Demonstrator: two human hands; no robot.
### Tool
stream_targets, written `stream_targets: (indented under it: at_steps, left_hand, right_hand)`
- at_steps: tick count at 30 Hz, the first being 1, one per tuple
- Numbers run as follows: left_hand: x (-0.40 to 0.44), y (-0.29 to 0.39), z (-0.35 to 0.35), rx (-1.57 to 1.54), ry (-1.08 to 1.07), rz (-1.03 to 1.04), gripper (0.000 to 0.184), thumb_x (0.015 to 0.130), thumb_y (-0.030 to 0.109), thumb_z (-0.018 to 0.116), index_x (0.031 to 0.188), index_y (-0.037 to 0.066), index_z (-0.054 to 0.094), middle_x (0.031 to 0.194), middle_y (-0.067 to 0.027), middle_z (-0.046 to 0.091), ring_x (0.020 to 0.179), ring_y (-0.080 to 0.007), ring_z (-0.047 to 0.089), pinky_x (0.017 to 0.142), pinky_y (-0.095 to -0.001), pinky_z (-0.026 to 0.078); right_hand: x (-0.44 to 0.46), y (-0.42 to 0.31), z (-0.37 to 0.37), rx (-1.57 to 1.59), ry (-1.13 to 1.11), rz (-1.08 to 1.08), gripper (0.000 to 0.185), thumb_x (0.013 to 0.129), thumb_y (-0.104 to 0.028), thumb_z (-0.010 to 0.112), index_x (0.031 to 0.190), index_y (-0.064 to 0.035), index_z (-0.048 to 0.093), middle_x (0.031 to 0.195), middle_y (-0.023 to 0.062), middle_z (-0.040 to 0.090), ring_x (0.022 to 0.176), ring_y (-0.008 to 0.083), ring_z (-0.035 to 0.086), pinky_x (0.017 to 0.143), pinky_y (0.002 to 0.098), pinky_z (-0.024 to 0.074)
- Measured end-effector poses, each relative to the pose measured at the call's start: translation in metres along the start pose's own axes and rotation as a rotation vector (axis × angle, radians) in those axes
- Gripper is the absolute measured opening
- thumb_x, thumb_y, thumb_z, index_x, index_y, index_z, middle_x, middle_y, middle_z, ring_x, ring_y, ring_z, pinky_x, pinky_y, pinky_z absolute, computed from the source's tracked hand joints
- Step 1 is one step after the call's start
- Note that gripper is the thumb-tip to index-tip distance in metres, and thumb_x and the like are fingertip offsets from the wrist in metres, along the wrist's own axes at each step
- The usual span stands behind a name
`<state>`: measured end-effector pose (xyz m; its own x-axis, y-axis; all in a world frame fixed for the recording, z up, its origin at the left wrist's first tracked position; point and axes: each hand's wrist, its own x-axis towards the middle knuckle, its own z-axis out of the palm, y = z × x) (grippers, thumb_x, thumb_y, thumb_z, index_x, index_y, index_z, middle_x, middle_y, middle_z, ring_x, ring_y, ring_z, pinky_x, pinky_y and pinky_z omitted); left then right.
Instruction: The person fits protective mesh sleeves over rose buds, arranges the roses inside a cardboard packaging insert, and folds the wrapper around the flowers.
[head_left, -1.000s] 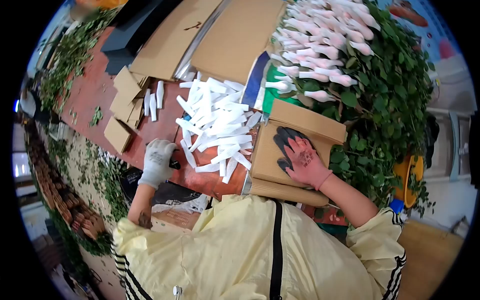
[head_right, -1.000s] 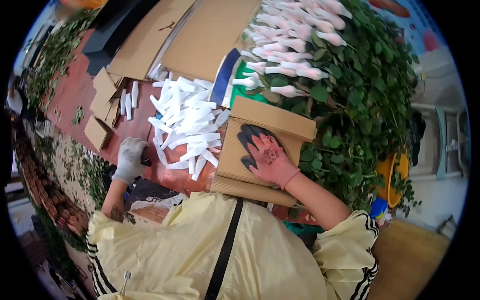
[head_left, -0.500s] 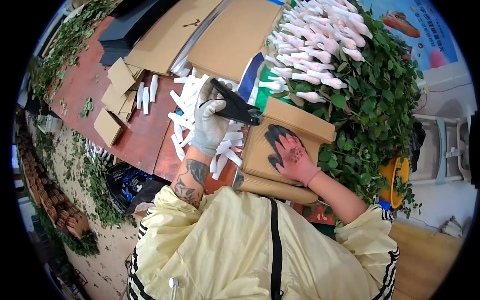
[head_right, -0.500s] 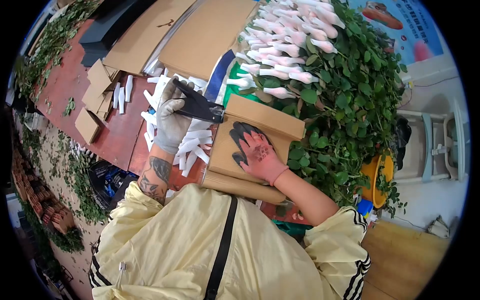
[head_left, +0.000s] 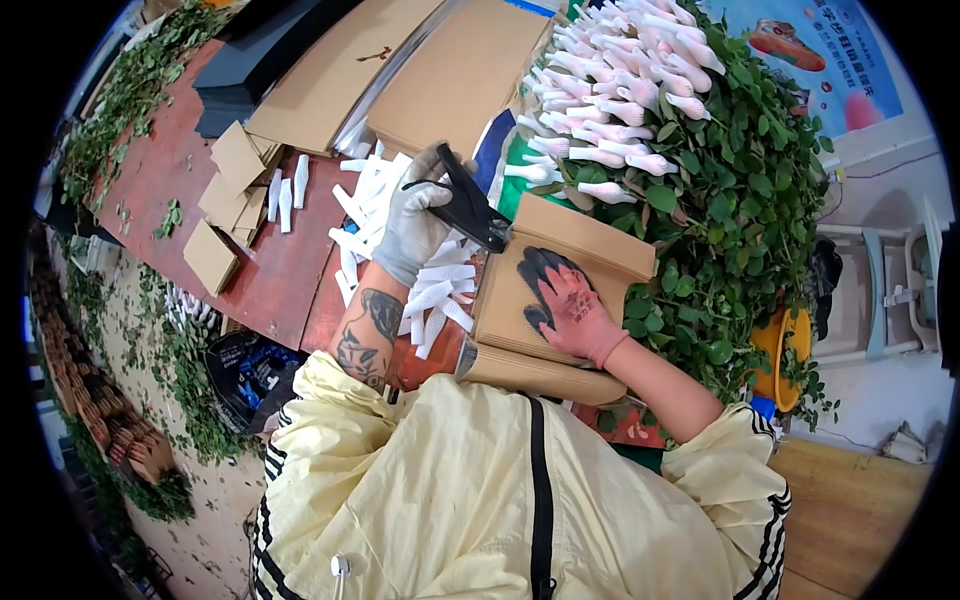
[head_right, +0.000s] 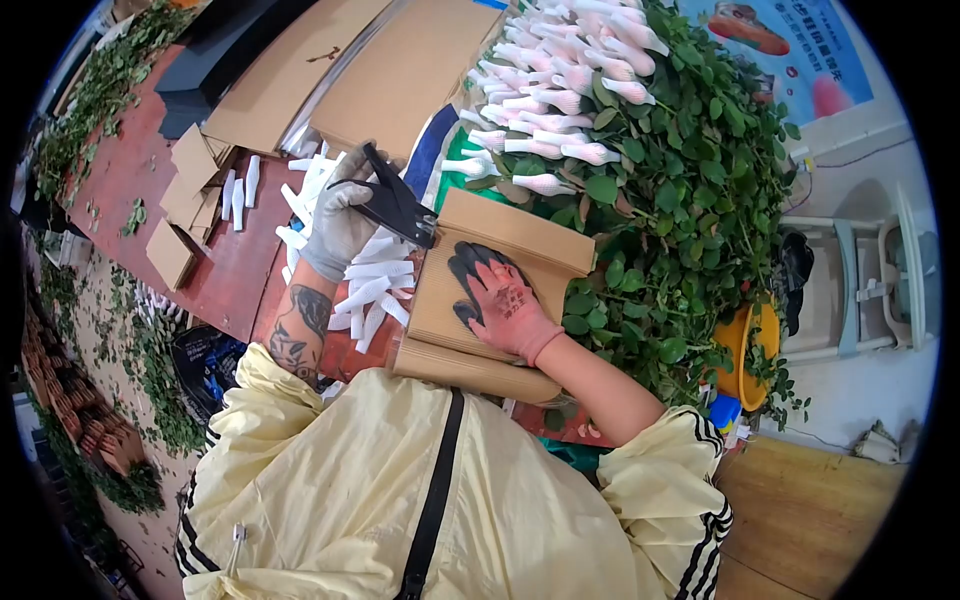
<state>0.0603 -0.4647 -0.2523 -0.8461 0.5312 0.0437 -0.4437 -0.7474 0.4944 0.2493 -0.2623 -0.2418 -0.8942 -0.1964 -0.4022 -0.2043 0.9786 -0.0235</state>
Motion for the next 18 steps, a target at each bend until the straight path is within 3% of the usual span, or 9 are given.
stream_targets:
  at_steps: [7, 12, 16, 18]
  left_hand:
    - [-0.009, -0.003, -0.008, -0.168, 0.098, -0.023, 0.061, 0.066, -0.005, 0.048, 0.127, 0.001, 0.046, 0.120, -0.0138, 0.055, 0.119, -0.0317, 0.052, 0.102, -0.0461, 0.043]
    - [-0.005, -0.009, -0.017, -0.119, 0.004, 0.005, 0.059, 0.069, -0.004, 0.049, 0.127, 0.003, 0.049, 0.125, -0.0131, 0.055, 0.122, -0.0314, 0.050, 0.106, -0.0470, 0.040]
    - [-0.009, -0.009, -0.019, -0.332, 0.007, -0.137, 0.062, 0.067, -0.004, 0.049, 0.129, 0.003, 0.048, 0.129, -0.0141, 0.054, 0.125, -0.0350, 0.046, 0.108, -0.0572, 0.034]
    - [-0.010, -0.020, -0.021, -0.299, 0.051, -0.112, 0.063, 0.066, -0.005, 0.049, 0.129, 0.003, 0.048, 0.128, -0.0139, 0.054, 0.126, -0.0349, 0.046, 0.108, -0.0575, 0.034]
  right_hand:
    - [-0.001, 0.003, 0.013, 0.029, 0.059, -0.013, 0.070, 0.084, -0.043, 0.054, 0.138, -0.0003, 0.039, 0.147, 0.0221, 0.030, 0.137, 0.0376, 0.026, 0.115, 0.0465, 0.0160]
    - [-0.001, -0.001, 0.009, 0.023, 0.126, 0.003, 0.067, 0.085, -0.044, 0.052, 0.136, -0.0019, 0.040, 0.145, 0.0203, 0.034, 0.136, 0.0360, 0.029, 0.114, 0.0455, 0.0180]
    - [-0.002, 0.000, 0.007, 0.051, 0.130, -0.007, 0.066, 0.087, -0.045, 0.051, 0.137, -0.0030, 0.041, 0.143, 0.0190, 0.037, 0.135, 0.0337, 0.031, 0.113, 0.0444, 0.0203]
    - [-0.001, -0.002, 0.007, 0.036, 0.138, -0.008, 0.066, 0.087, -0.045, 0.051, 0.137, -0.0030, 0.041, 0.143, 0.0190, 0.037, 0.136, 0.0333, 0.030, 0.113, 0.0444, 0.0204]
